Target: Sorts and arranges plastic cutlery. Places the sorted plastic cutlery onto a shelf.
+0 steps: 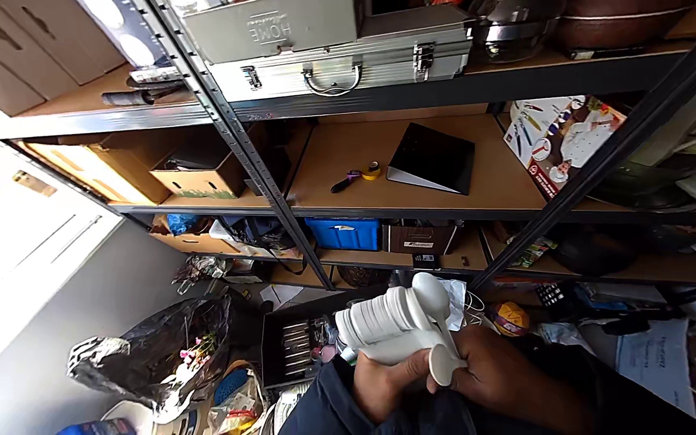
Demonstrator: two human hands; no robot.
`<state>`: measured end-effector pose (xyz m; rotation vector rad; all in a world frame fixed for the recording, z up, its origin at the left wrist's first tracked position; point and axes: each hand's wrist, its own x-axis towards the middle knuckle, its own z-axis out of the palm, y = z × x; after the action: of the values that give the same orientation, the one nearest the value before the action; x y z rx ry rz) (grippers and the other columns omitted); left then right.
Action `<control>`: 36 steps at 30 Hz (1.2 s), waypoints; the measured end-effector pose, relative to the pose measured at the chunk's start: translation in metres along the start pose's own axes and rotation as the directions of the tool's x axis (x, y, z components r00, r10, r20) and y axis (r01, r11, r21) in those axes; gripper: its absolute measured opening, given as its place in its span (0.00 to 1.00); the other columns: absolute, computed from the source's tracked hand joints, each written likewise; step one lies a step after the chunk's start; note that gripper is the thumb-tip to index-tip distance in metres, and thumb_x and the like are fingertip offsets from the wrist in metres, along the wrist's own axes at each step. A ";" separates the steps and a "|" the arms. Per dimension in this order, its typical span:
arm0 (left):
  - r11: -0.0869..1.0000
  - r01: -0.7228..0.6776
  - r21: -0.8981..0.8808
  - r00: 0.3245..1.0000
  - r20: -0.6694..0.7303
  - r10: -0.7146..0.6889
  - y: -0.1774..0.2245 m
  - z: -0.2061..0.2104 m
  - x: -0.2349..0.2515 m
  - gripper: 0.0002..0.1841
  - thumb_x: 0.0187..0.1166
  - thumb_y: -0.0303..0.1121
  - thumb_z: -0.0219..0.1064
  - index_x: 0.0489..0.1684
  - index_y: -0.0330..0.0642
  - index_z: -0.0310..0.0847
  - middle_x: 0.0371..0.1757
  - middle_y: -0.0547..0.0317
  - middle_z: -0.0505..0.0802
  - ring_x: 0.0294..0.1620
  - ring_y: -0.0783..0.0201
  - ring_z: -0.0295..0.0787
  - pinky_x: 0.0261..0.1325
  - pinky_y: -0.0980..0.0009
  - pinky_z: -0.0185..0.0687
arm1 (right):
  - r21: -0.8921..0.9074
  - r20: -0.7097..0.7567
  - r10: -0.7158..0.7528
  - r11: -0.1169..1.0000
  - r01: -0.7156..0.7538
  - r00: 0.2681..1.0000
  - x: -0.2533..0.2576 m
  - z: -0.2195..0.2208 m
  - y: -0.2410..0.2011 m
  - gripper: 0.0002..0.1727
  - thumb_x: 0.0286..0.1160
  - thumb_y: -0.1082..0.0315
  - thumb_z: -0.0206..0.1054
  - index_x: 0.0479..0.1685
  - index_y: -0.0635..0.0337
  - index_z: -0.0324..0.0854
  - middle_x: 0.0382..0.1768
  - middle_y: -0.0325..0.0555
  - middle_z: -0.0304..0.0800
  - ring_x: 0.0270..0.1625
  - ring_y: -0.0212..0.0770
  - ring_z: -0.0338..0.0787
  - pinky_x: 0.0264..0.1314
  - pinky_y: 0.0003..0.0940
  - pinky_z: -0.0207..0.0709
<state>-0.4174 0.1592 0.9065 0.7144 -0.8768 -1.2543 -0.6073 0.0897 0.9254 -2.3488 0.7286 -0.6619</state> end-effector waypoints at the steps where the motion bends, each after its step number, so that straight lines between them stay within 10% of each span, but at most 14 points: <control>1: 1.000 -0.003 0.008 1.000 0.023 0.003 0.000 -0.002 0.000 0.14 0.63 0.27 0.84 0.45 0.37 0.89 0.33 0.57 0.96 0.31 0.68 0.93 0.45 0.68 0.92 | 0.013 0.004 -0.010 1.000 0.010 1.000 0.000 0.002 0.002 0.36 0.78 0.27 0.54 0.26 0.52 0.80 0.14 0.40 0.77 0.19 0.39 0.82 0.18 0.43 0.71; 6: 0.969 0.194 0.155 0.979 -0.091 -0.182 0.027 0.013 0.002 0.16 0.55 0.23 0.85 0.39 0.38 0.87 0.28 0.64 0.95 0.30 0.73 0.92 0.47 0.73 0.91 | 0.017 0.047 -0.021 1.000 0.020 0.999 0.002 0.006 0.004 0.32 0.78 0.32 0.58 0.28 0.55 0.81 0.17 0.43 0.81 0.23 0.39 0.86 0.22 0.43 0.77; 11: 0.987 0.055 0.154 0.991 -0.133 -0.034 -0.006 -0.006 0.001 0.30 0.56 0.27 0.88 0.57 0.25 0.78 0.43 0.49 0.96 0.46 0.61 0.96 0.59 0.62 0.93 | 0.139 0.094 0.139 0.979 -0.151 0.986 0.007 0.009 0.006 0.39 0.72 0.25 0.61 0.19 0.56 0.80 0.13 0.40 0.75 0.19 0.36 0.79 0.21 0.41 0.72; 17: 0.989 0.126 0.076 0.978 -0.174 -0.111 -0.004 -0.002 0.002 0.26 0.56 0.22 0.85 0.53 0.29 0.79 0.38 0.55 0.97 0.41 0.67 0.96 0.56 0.66 0.92 | 0.082 0.131 0.164 0.981 -0.175 0.978 0.008 0.004 0.004 0.41 0.74 0.26 0.59 0.15 0.60 0.77 0.11 0.46 0.74 0.17 0.44 0.79 0.19 0.46 0.70; 25: 0.910 0.396 0.126 0.899 -0.254 -0.356 -0.027 0.002 0.045 0.27 0.64 0.33 0.84 0.58 0.26 0.79 0.39 0.43 0.96 0.39 0.55 0.97 0.50 0.58 0.95 | 0.261 0.227 0.470 0.814 -0.519 0.853 0.019 0.003 0.041 0.39 0.82 0.29 0.50 0.26 0.58 0.80 0.20 0.43 0.76 0.28 0.42 0.81 0.33 0.48 0.74; 29: 0.870 0.458 0.185 0.878 -0.249 -0.409 -0.062 -0.001 0.102 0.25 0.75 0.41 0.76 0.58 0.26 0.80 0.38 0.42 0.96 0.37 0.53 0.97 0.46 0.56 0.95 | 0.470 0.262 0.557 0.640 -0.608 0.788 0.039 -0.002 0.089 0.37 0.87 0.34 0.48 0.50 0.63 0.83 0.41 0.48 0.91 0.48 0.39 0.93 0.56 0.44 0.86; 32: 0.845 0.482 0.231 0.871 -0.229 -0.434 -0.081 -0.003 0.165 0.26 0.87 0.46 0.64 0.63 0.26 0.79 0.43 0.40 0.96 0.42 0.51 0.97 0.51 0.53 0.94 | 0.529 0.275 0.676 0.487 -0.695 0.683 0.068 -0.006 0.134 0.41 0.84 0.29 0.47 0.59 0.63 0.80 0.44 0.53 0.90 0.39 0.44 0.91 0.39 0.45 0.85; 36: 0.769 0.489 0.411 0.865 -0.338 -0.370 -0.106 -0.015 0.258 0.29 0.80 0.46 0.73 0.63 0.25 0.76 0.41 0.41 0.95 0.40 0.53 0.96 0.49 0.55 0.94 | 0.627 0.241 0.699 0.418 -0.658 0.673 0.121 -0.015 0.195 0.39 0.83 0.30 0.52 0.67 0.59 0.75 0.39 0.51 0.87 0.25 0.40 0.82 0.24 0.37 0.76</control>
<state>-0.4350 -0.1139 0.8510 1.5183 -0.8577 -1.3199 -0.5940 -0.1241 0.8425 -1.1776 1.1448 -0.4854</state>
